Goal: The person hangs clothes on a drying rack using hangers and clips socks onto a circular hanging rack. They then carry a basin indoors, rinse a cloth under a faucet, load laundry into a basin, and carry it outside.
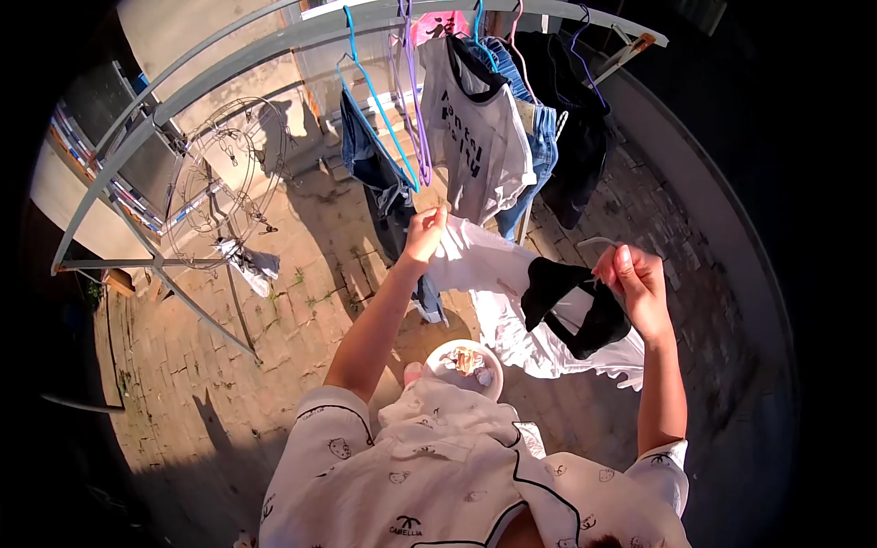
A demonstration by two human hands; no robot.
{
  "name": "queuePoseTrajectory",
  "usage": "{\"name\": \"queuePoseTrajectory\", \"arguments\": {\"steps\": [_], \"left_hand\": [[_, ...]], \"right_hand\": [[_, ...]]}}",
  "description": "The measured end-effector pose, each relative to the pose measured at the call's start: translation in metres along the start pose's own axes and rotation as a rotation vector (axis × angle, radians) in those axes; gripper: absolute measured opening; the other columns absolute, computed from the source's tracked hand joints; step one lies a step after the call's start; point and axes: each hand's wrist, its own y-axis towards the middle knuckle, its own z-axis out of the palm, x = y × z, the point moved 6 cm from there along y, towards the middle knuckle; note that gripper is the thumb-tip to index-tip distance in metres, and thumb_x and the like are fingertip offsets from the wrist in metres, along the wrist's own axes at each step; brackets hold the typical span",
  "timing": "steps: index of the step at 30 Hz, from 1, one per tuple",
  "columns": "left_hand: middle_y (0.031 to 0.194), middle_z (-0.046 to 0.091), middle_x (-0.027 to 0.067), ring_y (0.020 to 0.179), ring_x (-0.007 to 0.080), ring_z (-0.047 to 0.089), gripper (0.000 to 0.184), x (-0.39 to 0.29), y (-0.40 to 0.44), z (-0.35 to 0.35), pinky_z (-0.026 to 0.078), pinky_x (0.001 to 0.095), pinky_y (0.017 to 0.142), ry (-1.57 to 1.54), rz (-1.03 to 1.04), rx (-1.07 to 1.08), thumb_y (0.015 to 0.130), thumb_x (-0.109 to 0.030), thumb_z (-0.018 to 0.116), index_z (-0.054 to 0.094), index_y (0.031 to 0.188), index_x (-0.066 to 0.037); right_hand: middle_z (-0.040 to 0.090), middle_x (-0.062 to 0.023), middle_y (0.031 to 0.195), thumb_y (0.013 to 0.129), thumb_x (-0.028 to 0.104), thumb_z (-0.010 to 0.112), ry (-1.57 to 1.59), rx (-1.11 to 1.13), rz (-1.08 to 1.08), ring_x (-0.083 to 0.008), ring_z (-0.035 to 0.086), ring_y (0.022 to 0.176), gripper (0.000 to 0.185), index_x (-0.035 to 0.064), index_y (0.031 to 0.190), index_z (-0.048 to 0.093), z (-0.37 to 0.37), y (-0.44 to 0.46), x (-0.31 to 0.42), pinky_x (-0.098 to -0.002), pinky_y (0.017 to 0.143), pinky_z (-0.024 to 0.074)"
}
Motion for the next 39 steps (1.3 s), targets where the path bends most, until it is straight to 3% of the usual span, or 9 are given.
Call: {"name": "queuePoseTrajectory", "arguments": {"steps": [2,4,12,15,21,26,28,32,39], "left_hand": [[0.066,0.055,0.0015,0.062,0.0086,0.05,0.014,0.023,-0.004,-0.009,0.041,0.0247,0.058,0.075,-0.163,-0.282,0.084,-0.014,0.054,0.057,0.081,-0.001],[0.084,0.058,0.0062,0.077,0.0109,0.054,0.02,0.037,-0.007,-0.007,0.043,0.024,0.068,0.128,0.041,-0.4,0.083,-0.014,0.056,0.052,0.099,-0.003],[0.093,0.055,0.0142,0.075,0.0199,0.057,0.027,-0.056,-0.06,0.038,0.045,0.0281,0.064,0.142,0.172,-0.052,0.085,-0.018,0.053,0.048,0.103,0.001],[0.104,0.049,0.0202,0.097,0.0302,0.05,0.037,-0.107,-0.097,0.062,0.039,0.0346,0.084,0.172,0.298,-0.025,0.083,-0.017,0.056,0.043,0.11,0.003],[0.116,0.041,0.0213,0.108,0.0341,0.042,0.052,-0.146,-0.101,0.053,0.033,0.0384,0.092,0.185,0.559,-0.015,0.073,-0.014,0.065,0.039,0.115,0.004],[0.115,0.043,0.0176,0.105,0.026,0.045,0.055,-0.202,-0.061,-0.03,0.032,0.0329,0.091,0.298,0.737,-0.613,0.067,-0.005,0.069,0.039,0.112,0.001],[0.112,0.046,0.0168,0.104,0.0232,0.045,0.059,-0.198,-0.021,-0.055,0.033,0.0323,0.089,0.335,0.695,-0.727,0.068,-0.011,0.071,0.037,0.114,0.001],[0.1,0.055,0.0109,0.065,0.0121,0.059,0.057,-0.166,0.065,-0.054,0.041,0.0198,0.052,-0.283,0.178,-0.088,0.078,-0.024,0.065,0.034,0.12,0.0],[0.082,0.055,0.0045,0.05,0.0075,0.042,0.037,-0.17,0.077,-0.017,0.032,0.0175,0.046,-0.632,-0.13,0.456,0.091,-0.03,0.044,0.04,0.118,-0.006]], "right_hand": [[0.045,-0.0001,0.056,0.093,0.028,0.039,-0.072,-0.136,-0.008,-0.0071,0.039,0.052,0.042,0.0011,0.062,0.049,0.003,0.009,0.011,-0.0224,0.049,0.0321],[0.046,-0.0008,0.056,0.093,0.027,0.04,-0.078,-0.276,-0.008,-0.0072,0.041,0.053,0.042,0.0011,0.061,0.049,-0.005,0.024,0.008,-0.0229,0.05,0.033],[0.059,-0.0039,0.056,0.091,0.026,0.045,-0.239,-0.266,-0.004,-0.0059,0.048,0.047,0.039,-0.0006,0.065,0.059,0.048,0.108,0.02,-0.022,0.047,0.038],[0.06,-0.0054,0.054,0.088,0.024,0.046,-0.37,-0.319,0.009,-0.0097,0.055,0.048,0.038,-0.0008,0.063,0.059,0.062,0.153,0.024,-0.0253,0.049,0.0428],[0.061,-0.0057,0.058,0.087,0.027,0.047,-0.527,-0.396,-0.065,-0.0105,0.056,0.053,0.038,-0.001,0.068,0.063,0.088,0.246,0.06,-0.0255,0.054,0.0437],[0.063,-0.0049,0.062,0.088,0.03,0.042,-0.787,-0.391,-0.142,-0.0168,0.061,0.061,0.04,0.0028,0.07,0.065,0.089,0.331,0.087,-0.0292,0.064,0.0455],[0.062,-0.0223,0.077,0.084,0.031,0.042,-0.899,-0.444,-0.147,-0.0375,0.06,0.078,0.041,-0.0017,0.074,0.064,0.09,0.356,0.097,-0.0405,0.075,0.0454],[0.061,-0.0238,0.08,0.084,0.03,0.042,-1.014,-0.431,-0.141,-0.0394,0.059,0.079,0.04,-0.0023,0.077,0.064,0.099,0.354,0.108,-0.0416,0.074,0.0462],[0.061,-0.0167,0.065,0.083,0.031,0.046,-0.978,-0.387,-0.113,-0.0337,0.061,0.069,0.039,0.0046,0.063,0.065,0.085,0.362,0.089,-0.039,0.069,0.0468]]}}
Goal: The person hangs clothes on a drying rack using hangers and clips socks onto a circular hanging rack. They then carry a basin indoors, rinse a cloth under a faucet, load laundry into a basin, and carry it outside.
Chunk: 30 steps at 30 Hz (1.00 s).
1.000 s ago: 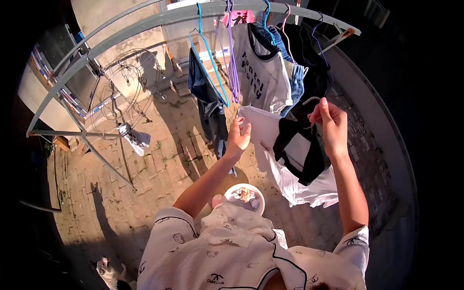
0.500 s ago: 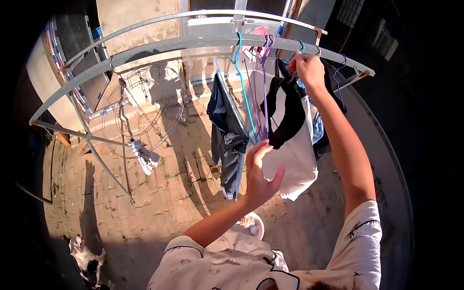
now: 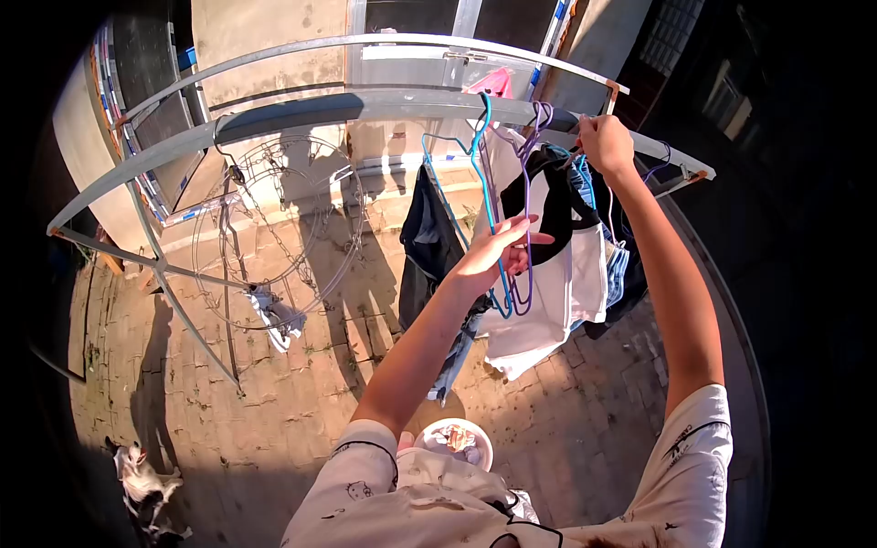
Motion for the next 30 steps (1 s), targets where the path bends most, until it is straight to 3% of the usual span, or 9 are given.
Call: {"name": "queuePoseTrajectory", "arguments": {"steps": [7,8,14,18,19,21,23,25,30], "left_hand": [[0.066,0.045,-0.0016,0.046,0.0029,0.033,0.021,-0.012,-0.008,-0.011,0.026,0.0179,0.04,0.136,0.217,-0.003,0.092,-0.027,0.042,0.049,0.098,-0.008],[0.065,0.044,-0.0015,0.045,0.0031,0.033,0.02,-0.014,-0.01,-0.012,0.026,0.0178,0.039,0.137,0.215,-0.012,0.092,-0.027,0.042,0.048,0.097,-0.009],[0.063,0.045,-0.0004,0.044,0.0043,0.035,0.019,-0.021,-0.02,-0.018,0.029,0.0179,0.039,0.249,0.228,-0.114,0.092,-0.027,0.042,0.046,0.096,-0.009],[0.065,0.046,-0.0001,0.046,0.0042,0.036,0.017,-0.031,-0.032,-0.021,0.028,0.0178,0.041,0.314,0.236,-0.127,0.092,-0.025,0.041,0.046,0.097,-0.009],[0.065,0.047,0.0,0.046,0.0043,0.035,0.018,-0.034,-0.033,-0.022,0.029,0.0179,0.041,0.353,0.232,-0.139,0.092,-0.024,0.041,0.047,0.098,-0.008],[0.068,0.052,0.0016,0.047,0.0043,0.039,0.02,-0.036,-0.034,-0.024,0.031,0.0176,0.043,0.393,0.183,-0.127,0.092,-0.023,0.043,0.05,0.102,-0.007],[0.07,0.053,0.0024,0.047,0.0047,0.041,0.022,-0.037,-0.038,-0.021,0.032,0.0178,0.043,0.454,0.162,-0.148,0.091,-0.022,0.046,0.051,0.106,-0.007],[0.072,0.056,0.0041,0.047,0.0055,0.044,0.029,-0.034,-0.04,-0.023,0.036,0.0191,0.043,0.495,0.159,-0.137,0.09,-0.021,0.048,0.05,0.114,-0.005],[0.09,0.059,0.0081,0.059,0.0084,0.054,0.036,-0.03,-0.061,-0.024,0.044,0.0195,0.051,0.496,0.22,-0.237,0.086,-0.02,0.054,0.044,0.116,-0.003]], "right_hand": [[0.061,-0.0134,0.061,0.084,0.032,0.045,0.239,-0.095,-0.02,-0.0322,0.06,0.065,0.039,0.0059,0.061,0.064,-0.013,-0.004,0.012,-0.0369,0.067,0.0462],[0.059,-0.0073,0.056,0.086,0.033,0.044,0.15,-0.184,-0.036,-0.0197,0.059,0.056,0.042,0.0022,0.064,0.061,-0.019,0.001,0.015,-0.031,0.06,0.0454],[0.063,-0.0171,0.08,0.087,0.038,0.038,-0.312,-0.101,-0.142,-0.0351,0.06,0.077,0.042,0.0049,0.078,0.063,0.008,0.032,0.045,-0.0403,0.068,0.0473],[0.061,-0.0171,0.077,0.076,0.017,0.051,-0.441,-0.273,-0.468,-0.0314,0.062,0.071,0.019,0.0036,0.07,0.062,0.017,0.007,0.059,-0.038,0.059,0.0496],[0.06,-0.014,0.074,0.087,0.029,0.041,-0.517,-0.254,-0.468,-0.029,0.061,0.068,0.031,0.0068,0.081,0.06,0.02,0.008,0.055,-0.0387,0.056,0.0491],[0.06,-0.0128,0.071,0.087,0.028,0.044,-0.526,-0.319,-0.509,-0.0252,0.06,0.059,0.027,0.0068,0.083,0.06,0.019,0.001,0.056,-0.0338,0.052,0.0472],[0.056,-0.0115,0.082,0.08,0.029,0.05,-0.373,-0.373,-0.369,-0.0318,0.057,0.072,0.023,0.0077,0.088,0.051,-0.016,-0.044,0.073,-0.0499,0.065,0.0394],[0.057,-0.0126,0.074,0.08,0.021,0.054,0.107,-0.393,-0.357,-0.0305,0.058,0.07,0.017,0.0065,0.089,0.05,-0.021,-0.077,0.051,-0.038,0.061,0.046],[0.049,-0.0031,0.056,0.084,0.011,0.054,0.64,-0.348,-0.259,-0.008,0.042,0.046,0.018,-0.0002,0.07,0.054,0.017,-0.19,-0.027,-0.0212,0.045,0.0347]]}}
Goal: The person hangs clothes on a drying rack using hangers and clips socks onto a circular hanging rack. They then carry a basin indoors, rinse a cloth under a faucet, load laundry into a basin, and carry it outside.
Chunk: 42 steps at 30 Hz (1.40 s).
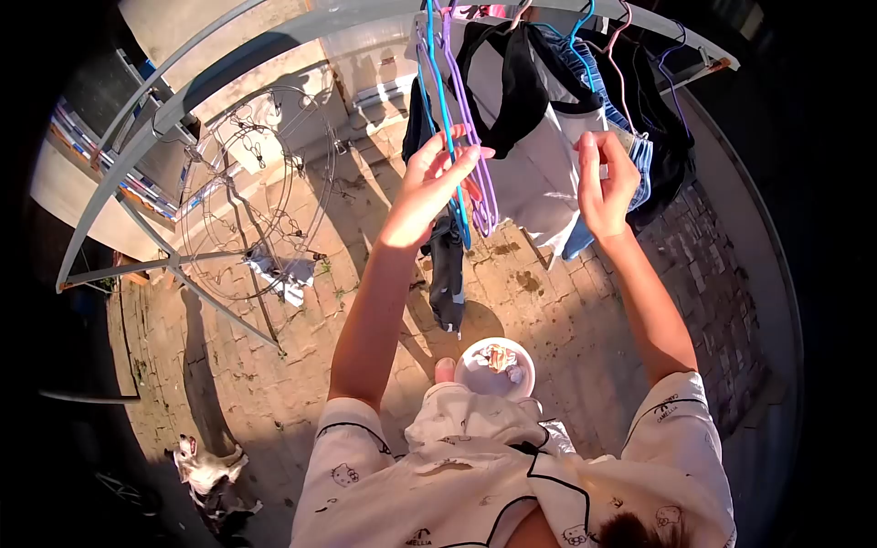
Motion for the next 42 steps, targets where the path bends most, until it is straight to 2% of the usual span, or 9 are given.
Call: {"name": "queuePoseTrajectory", "arguments": {"steps": [4,7,10,17,21,22,25,35,42], "left_hand": [[0.101,0.049,0.0093,0.074,0.0077,0.048,0.03,0.0,-0.039,-0.01,0.043,0.0196,0.057,0.196,0.37,-0.543,0.081,-0.003,0.057,0.043,0.108,-0.003],[0.097,0.05,0.0084,0.081,0.0108,0.051,0.015,-0.002,-0.093,0.022,0.041,0.0221,0.068,0.264,0.69,-0.716,0.085,-0.001,0.047,0.045,0.099,-0.004],[0.095,0.049,0.0114,0.082,0.0136,0.05,0.015,0.059,-0.108,0.059,0.042,0.0233,0.069,0.334,0.521,-0.477,0.084,0.0,0.044,0.044,0.099,-0.002],[0.118,0.046,0.0098,0.09,0.0192,0.052,0.034,0.282,-0.078,0.003,0.041,0.0335,0.079,0.333,-0.441,-0.389,0.092,-0.028,0.035,0.042,0.114,-0.003],[0.138,0.026,0.0088,0.114,0.0281,0.044,0.076,0.359,-0.072,0.018,0.034,0.047,0.089,-0.166,-0.867,-0.377,0.084,-0.058,0.036,0.013,0.136,-0.007],[0.138,0.024,0.0087,0.118,0.0297,0.039,0.089,0.375,-0.071,0.027,0.032,0.0466,0.092,-0.331,-0.87,-0.367,0.077,-0.066,0.039,0.008,0.137,-0.009],[0.105,0.051,0.0048,0.082,0.0199,0.053,0.052,0.407,-0.053,0.059,0.039,0.0383,0.08,-0.487,-0.839,-0.184,0.084,-0.052,0.046,0.04,0.115,-0.011],[0.116,0.049,0.0019,0.104,0.0172,0.049,0.029,0.413,-0.1,-0.007,0.039,0.0368,0.086,-0.235,-0.63,-0.492,0.091,-0.031,0.039,0.043,0.116,-0.015],[0.116,0.05,0.0117,0.101,0.0212,0.053,0.036,0.394,-0.121,-0.006,0.045,0.0334,0.085,0.109,-0.366,-0.647,0.087,-0.019,0.044,0.043,0.117,0.002]], "right_hand": [[0.06,-0.0091,0.07,0.076,0.028,0.065,-0.024,0.516,0.596,-0.0145,0.057,0.057,0.028,0.0015,0.083,0.059,0.032,-0.172,-0.083,-0.0263,0.052,0.0452],[0.057,-0.0151,0.096,0.069,0.033,0.071,-0.07,0.15,0.436,-0.0245,0.057,0.083,0.062,-0.0025,0.113,0.046,0.046,-0.193,-0.099,-0.0332,0.077,0.0452],[0.058,-0.0148,0.096,0.068,0.033,0.073,0.009,-0.003,1.244,-0.0253,0.056,0.087,0.065,-0.0052,0.113,0.047,0.064,-0.217,-0.144,-0.0332,0.083,0.0417],[0.06,-0.008,0.095,0.077,0.012,0.064,0.441,-0.083,1.107,-0.0149,0.056,0.077,0.033,-0.0047,0.104,0.054,0.033,-0.242,-0.182,-0.0275,0.069,0.0457],[0.058,-0.0055,0.08,0.084,0.009,0.054,0.657,-0.017,1.084,-0.0123,0.055,0.062,0.015,-0.0017,0.095,0.056,-0.012,-0.236,-0.13,-0.0261,0.053,0.0475],[0.054,-0.001,0.074,0.086,0.015,0.053,0.627,0.134,1.1,-0.0098,0.053,0.064,0.014,0.0025,0.089,0.058,-0.016,-0.239,-0.124,-0.0249,0.056,0.0479],[0.056,-0.002,0.077,0.085,0.019,0.056,0.546,0.283,1.127,-0.01,0.054,0.069,0.02,-0.0002,0.089,0.058,-0.032,-0.233,-0.113,-0.0262,0.058,0.0483],[0.057,-0.0004,0.064,0.082,0.011,0.058,0.372,0.377,0.851,-0.0064,0.051,0.061,0.012,-0.0007,0.085,0.059,-0.084,-0.223,-0.139,-0.0241,0.055,0.0414],[0.06,-0.0058,0.079,0.089,0.018,0.05,0.54,-0.14,1.394,-0.0107,0.057,0.073,0.022,-0.0022,0.095,0.055,-0.126,-0.414,-0.256,-0.0234,0.068,0.0464]]}}
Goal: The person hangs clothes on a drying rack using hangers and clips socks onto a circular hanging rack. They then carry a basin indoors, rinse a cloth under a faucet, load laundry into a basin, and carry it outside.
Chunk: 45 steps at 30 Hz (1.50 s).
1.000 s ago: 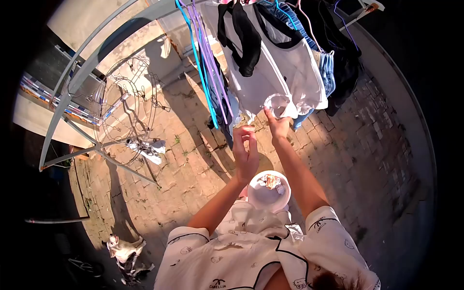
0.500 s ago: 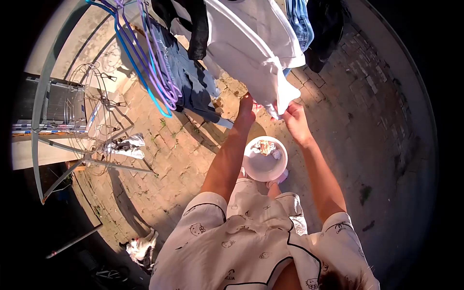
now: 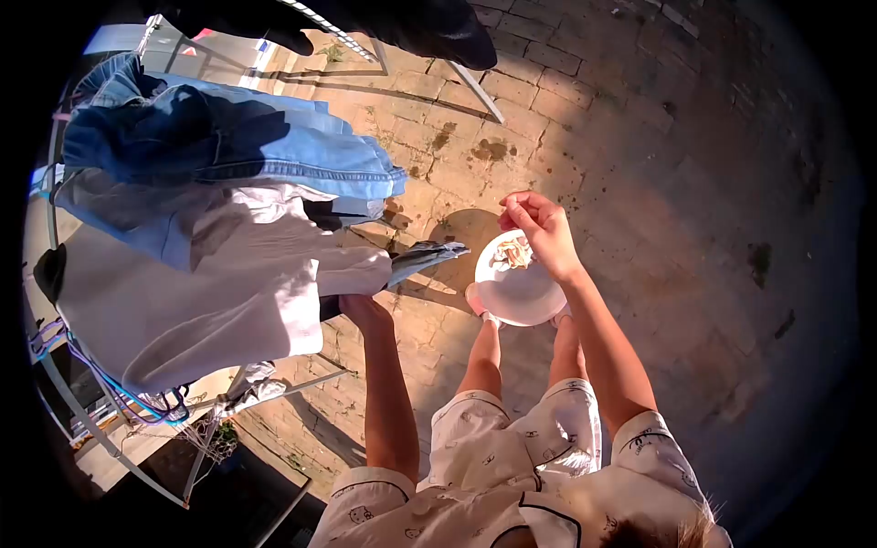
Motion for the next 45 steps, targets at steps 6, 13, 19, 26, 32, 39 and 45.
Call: {"name": "queuePoseTrajectory", "arguments": {"steps": [6,13,19,26,32,39,45], "left_hand": [[0.051,0.028,-0.0011,0.049,0.011,0.024,0.041,0.095,-0.056,-0.019,0.026,0.0246,0.052,0.385,-0.079,-0.331,0.093,-0.034,0.03,0.032,0.058,-0.012],[0.065,0.052,0.001,0.057,0.01,0.05,0.022,0.386,-0.099,-0.045,0.042,0.0253,0.056,0.644,-0.763,0.246,0.088,-0.026,0.049,0.052,0.078,-0.007],[0.073,0.057,0.004,0.061,0.0106,0.054,0.022,0.494,-0.094,-0.076,0.045,0.0242,0.059,0.707,-0.9,0.398,0.088,-0.025,0.05,0.057,0.09,-0.004],[0.105,0.054,0.0113,0.093,0.0198,0.053,0.039,0.564,-0.072,-0.112,0.043,0.0327,0.08,0.742,-1.159,0.387,0.088,-0.034,0.046,0.046,0.114,-0.005],[0.094,0.058,0.0096,0.082,0.0202,0.059,0.032,0.614,-0.092,-0.125,0.051,0.0333,0.069,-0.003,-1.494,0.36,0.089,-0.028,0.044,0.049,0.104,-0.001],[0.098,0.055,0.0073,0.089,0.0128,0.054,0.039,0.554,-0.096,-0.082,0.046,0.0261,0.079,0.538,-0.843,0.3,0.081,-0.025,0.063,0.047,0.105,0.0],[0.092,0.053,0.0068,0.083,0.0093,0.049,0.022,0.507,-0.099,-0.061,0.043,0.0235,0.072,0.858,-0.477,0.54,0.084,-0.017,0.059,0.059,0.087,0.005]], "right_hand": [[0.062,-0.0048,0.073,0.082,0.017,0.054,-0.388,-0.501,0.504,-0.0114,0.058,0.067,0.018,0.0012,0.086,0.061,-0.173,-0.036,-0.35,-0.0236,0.063,0.0453],[0.065,-0.007,0.084,0.078,0.025,0.055,-0.614,-0.164,0.736,-0.024,0.061,0.078,0.021,0.0132,0.092,0.064,-0.149,-0.05,-0.532,-0.0351,0.073,0.0474],[0.015,-0.0072,0.142,0.077,0.019,0.057,-0.872,0.032,0.422,-0.0279,0.017,0.129,0.037,0.0212,0.114,0.056,-0.108,0.042,-0.604,-0.0428,0.102,0.024],[0.061,-0.0099,0.084,0.064,0.018,0.071,-0.537,-0.136,0.604,-0.0227,0.059,0.076,0.026,0.0013,0.082,0.061,-0.11,0.009,-0.621,-0.029,0.067,0.0475],[0.06,-0.005,0.068,0.07,0.015,0.066,0.018,-0.011,0.728,-0.0108,0.058,0.066,0.027,-0.0005,0.089,0.056,-0.097,-0.055,-0.57,-0.0243,0.058,0.0461],[0.06,-0.0168,0.095,0.075,0.031,0.062,-0.551,-0.493,0.561,-0.0287,0.061,0.081,0.055,0.0098,0.12,0.04,-0.166,0.048,-0.638,-0.0365,0.075,0.0462],[0.063,-0.0104,0.07,0.065,0.027,0.069,-0.646,-0.635,0.676,-0.0254,0.062,0.067,0.029,0.0032,0.076,0.057,-0.174,0.068,-0.648,-0.0332,0.064,0.0482]]}}
